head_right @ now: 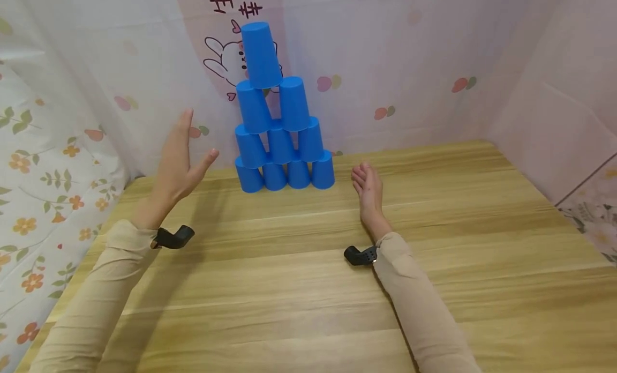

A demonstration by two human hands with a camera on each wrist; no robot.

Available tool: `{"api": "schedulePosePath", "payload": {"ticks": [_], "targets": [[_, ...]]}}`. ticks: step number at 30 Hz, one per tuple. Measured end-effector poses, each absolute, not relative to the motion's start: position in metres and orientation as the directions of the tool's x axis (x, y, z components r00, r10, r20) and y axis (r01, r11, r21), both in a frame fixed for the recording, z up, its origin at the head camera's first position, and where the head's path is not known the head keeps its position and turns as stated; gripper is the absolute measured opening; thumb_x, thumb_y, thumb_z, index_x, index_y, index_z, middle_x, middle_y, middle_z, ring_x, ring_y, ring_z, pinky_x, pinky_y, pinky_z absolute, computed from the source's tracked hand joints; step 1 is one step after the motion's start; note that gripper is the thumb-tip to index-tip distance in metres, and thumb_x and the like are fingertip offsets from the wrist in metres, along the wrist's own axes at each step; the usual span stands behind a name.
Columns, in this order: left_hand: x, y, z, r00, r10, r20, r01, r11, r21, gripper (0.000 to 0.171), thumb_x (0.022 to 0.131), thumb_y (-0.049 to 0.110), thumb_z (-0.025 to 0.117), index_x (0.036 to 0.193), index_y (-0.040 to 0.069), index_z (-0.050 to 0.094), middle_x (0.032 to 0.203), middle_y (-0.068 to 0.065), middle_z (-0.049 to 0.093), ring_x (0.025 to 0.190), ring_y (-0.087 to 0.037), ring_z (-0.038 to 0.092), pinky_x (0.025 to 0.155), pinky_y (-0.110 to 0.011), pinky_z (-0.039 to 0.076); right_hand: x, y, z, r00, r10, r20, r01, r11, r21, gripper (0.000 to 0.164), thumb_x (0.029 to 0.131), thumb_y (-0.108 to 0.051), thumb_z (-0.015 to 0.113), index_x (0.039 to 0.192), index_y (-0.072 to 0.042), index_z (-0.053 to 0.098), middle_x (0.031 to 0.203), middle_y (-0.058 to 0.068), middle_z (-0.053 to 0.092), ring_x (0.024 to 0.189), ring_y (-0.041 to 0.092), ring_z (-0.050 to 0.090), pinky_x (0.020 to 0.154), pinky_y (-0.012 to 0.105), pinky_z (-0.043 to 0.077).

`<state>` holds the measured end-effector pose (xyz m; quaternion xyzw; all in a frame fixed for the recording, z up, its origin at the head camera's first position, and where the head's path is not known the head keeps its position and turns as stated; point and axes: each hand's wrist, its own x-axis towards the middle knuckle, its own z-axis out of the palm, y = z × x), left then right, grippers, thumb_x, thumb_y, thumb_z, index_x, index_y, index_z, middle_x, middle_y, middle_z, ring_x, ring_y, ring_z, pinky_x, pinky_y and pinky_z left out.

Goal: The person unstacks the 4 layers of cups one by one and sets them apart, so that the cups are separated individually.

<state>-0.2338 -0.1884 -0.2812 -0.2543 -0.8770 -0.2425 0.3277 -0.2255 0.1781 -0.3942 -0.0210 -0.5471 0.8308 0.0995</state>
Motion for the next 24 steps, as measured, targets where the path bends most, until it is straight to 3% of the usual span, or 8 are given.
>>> {"api": "schedulePosePath", "payload": {"ticks": [4, 11, 14, 19, 24], "targets": [[-0.230, -0.172, -0.262, -0.664, 0.233, 0.710, 0.628, 0.689, 0.362, 0.074, 0.090, 0.050, 0.050, 0.147, 0.010, 0.025, 0.150, -0.009, 0.027, 0.136, -0.015, 0.022, 0.110, -0.037, 0.018, -0.224, 0.172, -0.400, -0.962, 0.252, 0.109, -0.191, -0.328, -0.925, 0.054, 0.101, -0.030, 0.034, 0.133, 0.013, 0.031, 0.136, 0.031, 0.038, 0.126, 0.036, 0.039, 0.105, 0.040, 0.030], [-0.236, -0.136, -0.228, -0.693, 0.194, 0.694, 0.629, 0.633, 0.451, 0.066, 0.089, 0.037, 0.057, 0.144, 0.010, 0.033, 0.147, -0.002, 0.034, 0.131, -0.005, 0.030, 0.106, -0.026, 0.024, -0.231, 0.162, -0.404, -0.932, 0.247, 0.266, -0.275, -0.005, -0.961, 0.048, 0.097, -0.023, 0.049, 0.128, 0.012, 0.041, 0.125, 0.026, 0.050, 0.116, 0.031, 0.049, 0.101, 0.036, 0.037], [-0.242, -0.123, -0.215, -0.698, 0.210, 0.684, 0.635, 0.622, 0.458, 0.066, 0.088, 0.036, 0.058, 0.143, 0.009, 0.034, 0.146, -0.003, 0.034, 0.130, -0.005, 0.030, 0.105, -0.025, 0.025, -0.231, 0.158, -0.401, -0.934, 0.239, 0.266, -0.272, 0.010, -0.962, 0.049, 0.094, -0.018, 0.054, 0.130, 0.011, 0.039, 0.127, 0.023, 0.049, 0.117, 0.028, 0.047, 0.101, 0.034, 0.036], [-0.252, -0.107, -0.197, -0.729, 0.197, 0.656, 0.609, 0.625, 0.488, 0.069, 0.088, 0.039, 0.058, 0.143, 0.008, 0.033, 0.146, -0.003, 0.034, 0.129, -0.008, 0.034, 0.103, -0.024, 0.030, -0.225, 0.146, -0.389, -0.952, 0.165, 0.257, -0.264, -0.017, -0.964, 0.056, 0.091, -0.010, 0.058, 0.134, 0.013, 0.031, 0.135, 0.031, 0.038, 0.127, 0.037, 0.036, 0.106, 0.038, 0.030], [-0.259, -0.096, -0.183, -0.781, 0.165, 0.603, 0.562, 0.608, 0.561, 0.073, 0.086, 0.046, 0.057, 0.145, 0.013, 0.030, 0.147, 0.003, 0.032, 0.129, -0.009, 0.036, 0.100, -0.028, 0.036, -0.221, 0.140, -0.383, -0.958, 0.084, 0.274, -0.265, 0.107, -0.958, 0.064, 0.089, -0.012, 0.061, 0.137, 0.012, 0.027, 0.139, 0.031, 0.032, 0.130, 0.040, 0.031, 0.108, 0.046, 0.024]]}}
